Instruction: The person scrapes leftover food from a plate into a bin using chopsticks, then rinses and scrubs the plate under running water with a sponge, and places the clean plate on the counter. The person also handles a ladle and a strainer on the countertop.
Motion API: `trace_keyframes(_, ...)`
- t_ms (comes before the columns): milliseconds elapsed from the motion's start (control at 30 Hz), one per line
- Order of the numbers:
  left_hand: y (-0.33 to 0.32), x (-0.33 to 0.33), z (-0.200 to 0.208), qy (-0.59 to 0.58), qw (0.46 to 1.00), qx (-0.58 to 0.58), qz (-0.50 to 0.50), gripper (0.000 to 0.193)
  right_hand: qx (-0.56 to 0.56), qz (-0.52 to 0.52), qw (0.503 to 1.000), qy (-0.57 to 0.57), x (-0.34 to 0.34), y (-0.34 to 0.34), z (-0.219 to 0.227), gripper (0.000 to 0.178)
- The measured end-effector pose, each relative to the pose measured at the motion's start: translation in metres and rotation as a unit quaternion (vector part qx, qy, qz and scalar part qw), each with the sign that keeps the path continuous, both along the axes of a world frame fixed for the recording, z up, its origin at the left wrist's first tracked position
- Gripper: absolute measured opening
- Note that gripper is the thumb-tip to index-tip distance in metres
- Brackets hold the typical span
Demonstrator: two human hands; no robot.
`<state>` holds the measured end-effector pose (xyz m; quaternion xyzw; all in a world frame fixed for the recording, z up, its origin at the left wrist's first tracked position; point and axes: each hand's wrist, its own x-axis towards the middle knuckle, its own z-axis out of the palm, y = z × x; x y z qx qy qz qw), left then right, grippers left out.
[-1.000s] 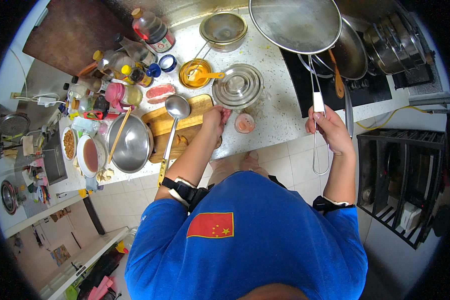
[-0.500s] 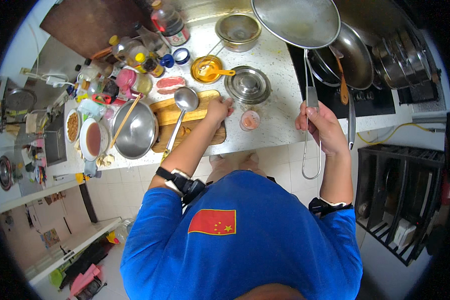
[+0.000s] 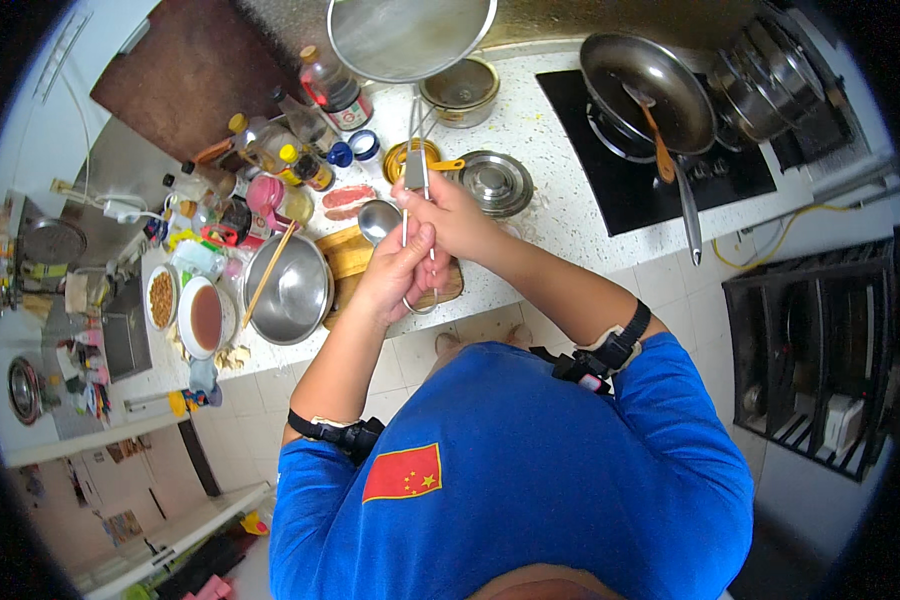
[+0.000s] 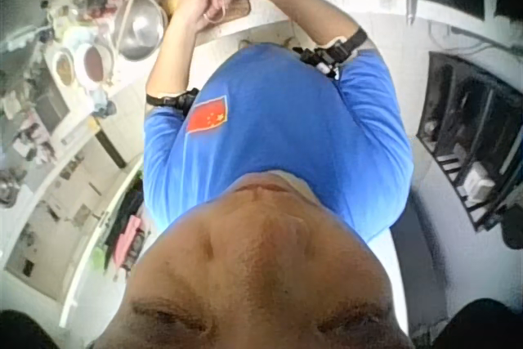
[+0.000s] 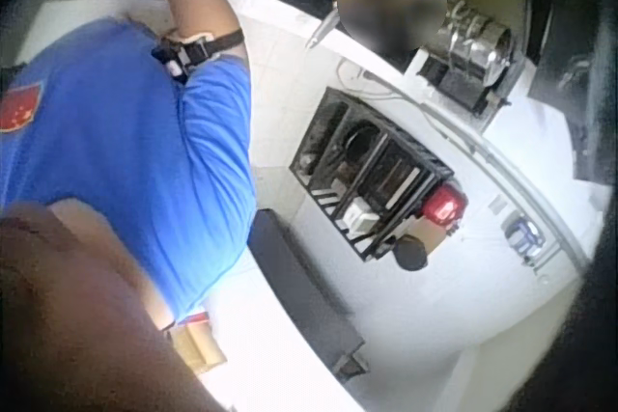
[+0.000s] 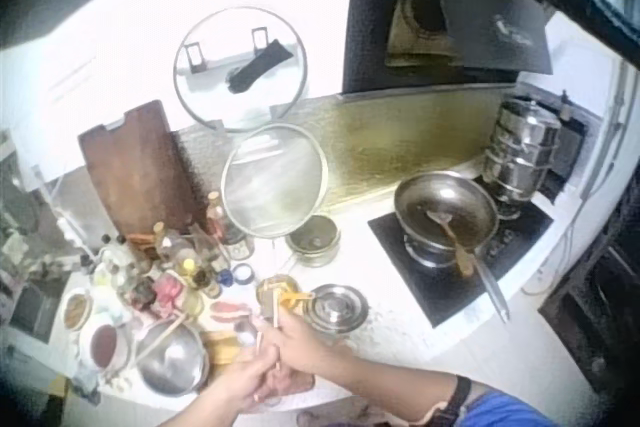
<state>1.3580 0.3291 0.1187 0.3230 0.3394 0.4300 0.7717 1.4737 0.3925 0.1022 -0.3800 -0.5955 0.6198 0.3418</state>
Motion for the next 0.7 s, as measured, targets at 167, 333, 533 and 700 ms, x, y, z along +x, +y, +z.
trace_keyframes(167,0.028,-0.019,-0.015,0.075,0.997,0.033,0.011,0.018,0.019,-0.019,0.996,0.084,0.005,0.014,-0.002,0.028)
trace_keyframes(333,0.073,-0.028,-0.024,0.198,0.98,0.023,0.009,0.01,0.098,-0.1,0.99,-0.03,0.096,-0.008,-0.002,0.028)
trace_keyframes(533,0.113,-0.006,-0.055,0.231,0.97,0.073,0.008,0.012,0.09,-0.332,0.938,-0.046,0.209,-0.063,0.012,0.023)
trace_keyframes(700,0.13,0.015,-0.091,0.264,0.962,0.048,0.054,0.014,0.059,-0.388,0.919,-0.04,0.257,-0.087,0.009,0.022)
